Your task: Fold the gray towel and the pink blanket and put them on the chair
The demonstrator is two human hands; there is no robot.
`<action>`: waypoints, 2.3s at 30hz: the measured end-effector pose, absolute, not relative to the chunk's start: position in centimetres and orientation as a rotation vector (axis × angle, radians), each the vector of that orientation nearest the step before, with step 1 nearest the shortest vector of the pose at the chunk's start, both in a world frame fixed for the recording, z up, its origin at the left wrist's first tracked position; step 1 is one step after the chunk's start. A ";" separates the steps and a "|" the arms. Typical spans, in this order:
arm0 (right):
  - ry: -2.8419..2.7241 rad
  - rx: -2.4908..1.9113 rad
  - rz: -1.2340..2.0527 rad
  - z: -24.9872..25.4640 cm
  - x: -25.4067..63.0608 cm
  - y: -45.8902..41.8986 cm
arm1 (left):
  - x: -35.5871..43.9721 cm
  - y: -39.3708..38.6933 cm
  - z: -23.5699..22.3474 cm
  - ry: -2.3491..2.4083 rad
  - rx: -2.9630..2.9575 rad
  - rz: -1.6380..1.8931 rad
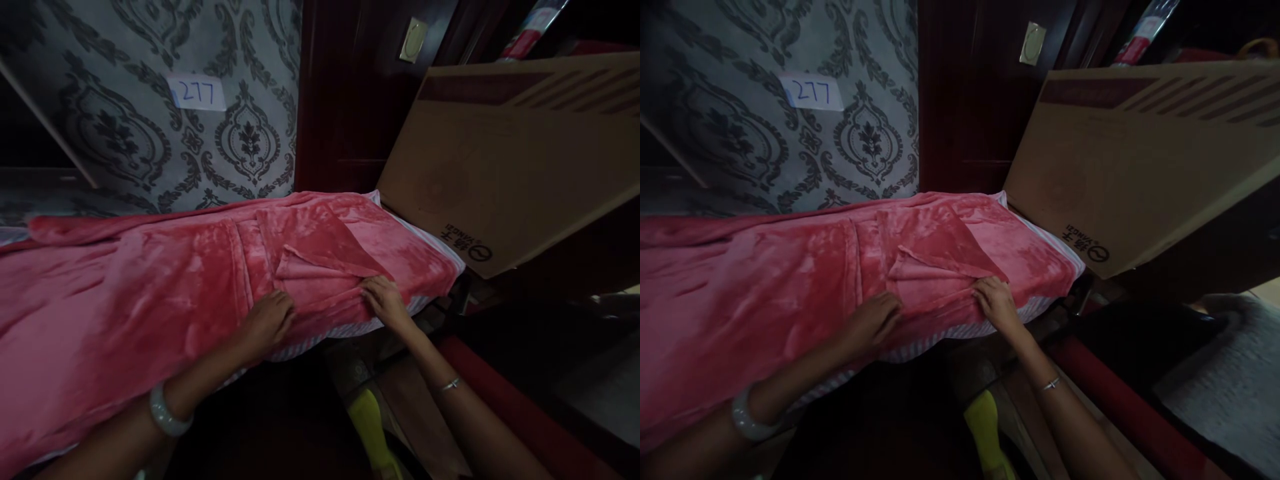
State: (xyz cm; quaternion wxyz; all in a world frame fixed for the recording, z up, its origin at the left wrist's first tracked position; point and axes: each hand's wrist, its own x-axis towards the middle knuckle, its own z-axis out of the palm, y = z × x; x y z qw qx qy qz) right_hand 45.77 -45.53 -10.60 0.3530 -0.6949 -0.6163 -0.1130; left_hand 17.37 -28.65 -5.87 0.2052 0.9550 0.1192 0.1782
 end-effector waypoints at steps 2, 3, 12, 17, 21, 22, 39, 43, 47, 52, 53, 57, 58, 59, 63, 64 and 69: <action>-1.599 -1.789 -0.261 -10.6 46.0 -45.5 | 17.4 -28.5 -5.6 0.422 2.554 0.490; -1.591 -1.791 -0.247 -10.6 46.1 -45.4 | 17.5 -28.3 -5.5 0.478 2.499 0.473; -1.466 -1.955 -0.410 -10.0 45.1 -43.8 | 20.2 -26.6 -4.6 0.944 2.543 0.216; -1.603 -1.869 -0.601 -8.9 41.0 -43.6 | 20.6 -27.2 -4.2 1.064 2.596 0.059; -1.874 -1.718 -0.375 -9.3 37.5 -42.0 | 20.5 -27.6 -4.4 1.114 2.611 0.063; -1.909 -1.733 -0.318 -9.6 36.8 -41.6 | 20.5 -27.6 -4.5 1.121 2.609 0.065; -1.818 -1.774 -0.155 -11.3 35.2 -40.7 | 26.5 -17.7 -1.7 0.912 2.154 0.711; -1.804 -1.749 -0.157 -11.4 35.2 -40.6 | 27.3 -17.5 -2.8 0.931 2.205 0.616; -1.797 -1.750 -0.141 -11.3 35.2 -40.6 | 27.2 -17.6 -3.6 0.955 2.275 0.553; -1.771 -1.745 -0.149 -11.3 35.0 -40.5 | 26.9 -17.8 -4.1 0.976 2.349 0.513; -1.773 -1.744 -0.149 -11.3 35.0 -40.5 | 26.8 -17.9 -4.2 0.972 2.366 0.510; -1.789 -1.770 -0.146 -11.2 35.1 -40.5 | 26.6 -17.8 -4.2 0.925 2.445 0.445; -1.792 -1.775 -0.147 -11.2 35.1 -40.5 | 26.6 -17.7 -4.1 0.914 2.464 0.421; -1.793 -1.776 -0.147 -11.1 35.1 -40.5 | 26.6 -17.7 -4.0 0.908 2.483 0.402; -1.785 -1.771 -0.143 -11.1 35.1 -40.5 | 26.2 -18.6 -2.9 0.862 2.562 0.420; -1.783 -1.774 -0.145 -11.1 35.1 -40.5 | 25.9 -19.2 -2.6 0.832 2.583 0.443; -1.793 -1.789 -0.152 -10.9 35.1 -40.6 | 22.5 -23.6 -2.4 0.453 2.801 0.515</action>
